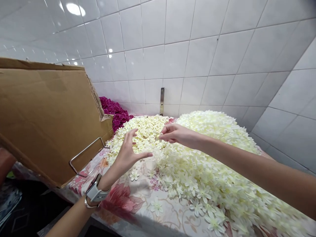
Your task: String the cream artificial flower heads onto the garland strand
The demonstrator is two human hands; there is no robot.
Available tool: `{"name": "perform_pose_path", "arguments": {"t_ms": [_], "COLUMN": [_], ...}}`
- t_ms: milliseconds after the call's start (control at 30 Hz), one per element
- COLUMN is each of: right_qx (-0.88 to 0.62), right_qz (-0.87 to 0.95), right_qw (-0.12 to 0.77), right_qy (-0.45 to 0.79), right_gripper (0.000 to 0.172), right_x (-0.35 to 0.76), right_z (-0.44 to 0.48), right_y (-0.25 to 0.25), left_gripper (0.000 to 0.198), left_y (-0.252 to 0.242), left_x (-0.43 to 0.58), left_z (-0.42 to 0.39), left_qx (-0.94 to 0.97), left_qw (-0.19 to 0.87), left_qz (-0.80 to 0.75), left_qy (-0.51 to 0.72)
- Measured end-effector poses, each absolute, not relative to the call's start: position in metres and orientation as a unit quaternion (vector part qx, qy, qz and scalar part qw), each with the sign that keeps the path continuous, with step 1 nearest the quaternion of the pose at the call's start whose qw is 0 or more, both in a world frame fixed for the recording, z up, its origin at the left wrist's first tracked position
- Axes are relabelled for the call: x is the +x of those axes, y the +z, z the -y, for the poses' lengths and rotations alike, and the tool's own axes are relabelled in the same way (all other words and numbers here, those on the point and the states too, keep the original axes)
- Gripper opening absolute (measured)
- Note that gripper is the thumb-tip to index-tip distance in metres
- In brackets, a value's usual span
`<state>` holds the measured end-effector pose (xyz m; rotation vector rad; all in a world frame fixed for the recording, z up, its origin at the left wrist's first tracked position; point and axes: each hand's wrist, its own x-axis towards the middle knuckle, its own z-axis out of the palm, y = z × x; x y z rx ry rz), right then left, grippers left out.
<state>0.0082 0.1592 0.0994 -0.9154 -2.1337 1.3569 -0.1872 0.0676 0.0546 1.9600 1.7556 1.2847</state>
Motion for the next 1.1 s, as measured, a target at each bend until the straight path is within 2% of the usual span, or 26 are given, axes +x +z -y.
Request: {"name": "perform_pose_path", "arguments": {"t_ms": [67,133,233,300,400,567,667,800,1000,1100], "right_qx": [-0.329,-0.328,-0.301,-0.272,-0.278,-0.311,-0.265,-0.280,-0.280,-0.280], "right_qz": [0.756,0.742,0.716,0.708,0.730,0.793,0.825,0.827,0.811,0.805], "right_qw": [0.272,0.320,0.402,0.447,0.488,0.524,0.491,0.469,0.510,0.517], "right_qy": [0.496,0.490,0.485,0.474,0.390,0.033,-0.094,-0.131,-0.056,-0.074], "right_gripper": [0.031,0.032,0.039,0.044,0.035,0.027,0.020,0.022,0.019,0.019], "right_x": [0.021,0.034,0.054,0.067,0.083,0.103,0.111,0.115,0.105,0.100], "right_z": [-0.161,-0.161,-0.159,-0.156,-0.152,-0.148,-0.149,-0.151,-0.146,-0.147], "right_y": [0.101,0.104,0.110,0.112,0.112,0.115,0.115,0.110,0.105,0.102], "left_gripper": [0.077,0.063,0.039,0.032,0.025,0.017,0.019,0.023,0.026,0.028], "left_y": [0.075,0.093,0.110,0.115,0.115,0.113,0.114,0.116,0.116,0.117], "left_x": [-0.177,-0.161,-0.128,-0.104,-0.075,-0.049,-0.042,-0.038,-0.040,-0.043], "left_z": [-0.065,-0.066,-0.079,-0.091,-0.110,-0.129,-0.132,-0.128,-0.123,-0.118], "left_qx": [0.665,0.651,0.619,0.606,0.580,0.539,0.559,0.628,0.674,0.708], "left_qw": [0.069,0.107,0.308,0.437,0.499,0.483,0.443,0.361,0.333,0.311], "left_qz": [-0.577,-0.561,-0.513,-0.447,-0.373,-0.366,-0.373,-0.369,-0.349,-0.354], "left_qy": [0.469,0.499,0.508,0.492,0.525,0.585,0.593,0.582,0.560,0.526]}}
